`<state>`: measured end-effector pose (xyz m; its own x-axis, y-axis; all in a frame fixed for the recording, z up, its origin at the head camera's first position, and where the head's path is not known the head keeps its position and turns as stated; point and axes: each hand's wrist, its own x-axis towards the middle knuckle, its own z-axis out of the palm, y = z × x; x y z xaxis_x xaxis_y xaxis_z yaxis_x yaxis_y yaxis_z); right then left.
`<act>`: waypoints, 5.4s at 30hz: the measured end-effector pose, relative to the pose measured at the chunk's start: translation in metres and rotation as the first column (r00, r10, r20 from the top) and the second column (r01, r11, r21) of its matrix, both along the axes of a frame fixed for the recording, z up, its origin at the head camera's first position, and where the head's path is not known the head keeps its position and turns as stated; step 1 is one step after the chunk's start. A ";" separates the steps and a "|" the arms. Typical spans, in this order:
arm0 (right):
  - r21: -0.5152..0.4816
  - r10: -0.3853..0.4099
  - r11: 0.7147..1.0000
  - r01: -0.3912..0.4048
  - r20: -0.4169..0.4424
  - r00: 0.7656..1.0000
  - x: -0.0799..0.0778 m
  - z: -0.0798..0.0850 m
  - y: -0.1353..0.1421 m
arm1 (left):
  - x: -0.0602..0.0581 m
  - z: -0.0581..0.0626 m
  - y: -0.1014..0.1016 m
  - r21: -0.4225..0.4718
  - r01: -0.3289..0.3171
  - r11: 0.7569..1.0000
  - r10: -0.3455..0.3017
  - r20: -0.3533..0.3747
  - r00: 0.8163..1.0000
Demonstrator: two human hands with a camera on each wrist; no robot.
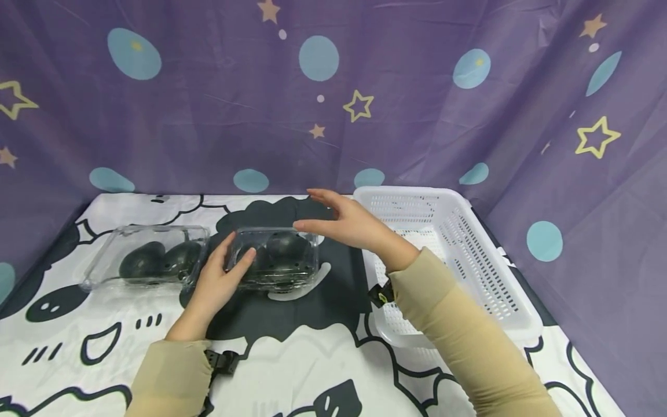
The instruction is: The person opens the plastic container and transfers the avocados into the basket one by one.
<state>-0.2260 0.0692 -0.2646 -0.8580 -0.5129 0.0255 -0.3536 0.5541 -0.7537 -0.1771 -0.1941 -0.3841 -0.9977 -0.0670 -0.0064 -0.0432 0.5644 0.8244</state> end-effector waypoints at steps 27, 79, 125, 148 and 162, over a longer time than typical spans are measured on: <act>0.089 0.053 0.994 -0.057 0.051 0.997 -0.003 -0.022 -0.035 | 0.001 -0.006 0.002 0.073 -0.059 0.996 0.057 0.037 0.998; 0.795 0.430 0.602 -0.078 -0.240 0.871 0.001 -0.065 -0.091 | -0.001 -0.002 -0.017 0.089 0.084 0.993 -0.101 0.207 0.973; 0.869 0.757 0.494 -0.014 -0.422 0.499 0.010 -0.083 -0.115 | 0.003 -0.007 -0.029 0.180 0.262 0.948 -0.287 0.132 0.949; 0.859 0.755 0.509 0.051 -0.474 0.454 0.014 -0.087 -0.117 | 0.001 0.001 -0.025 0.205 0.228 0.952 -0.272 0.223 0.936; 0.891 0.765 0.454 0.019 -0.400 0.505 0.013 -0.078 -0.116 | 0.001 0.001 -0.025 0.230 0.247 0.941 -0.299 0.230 0.926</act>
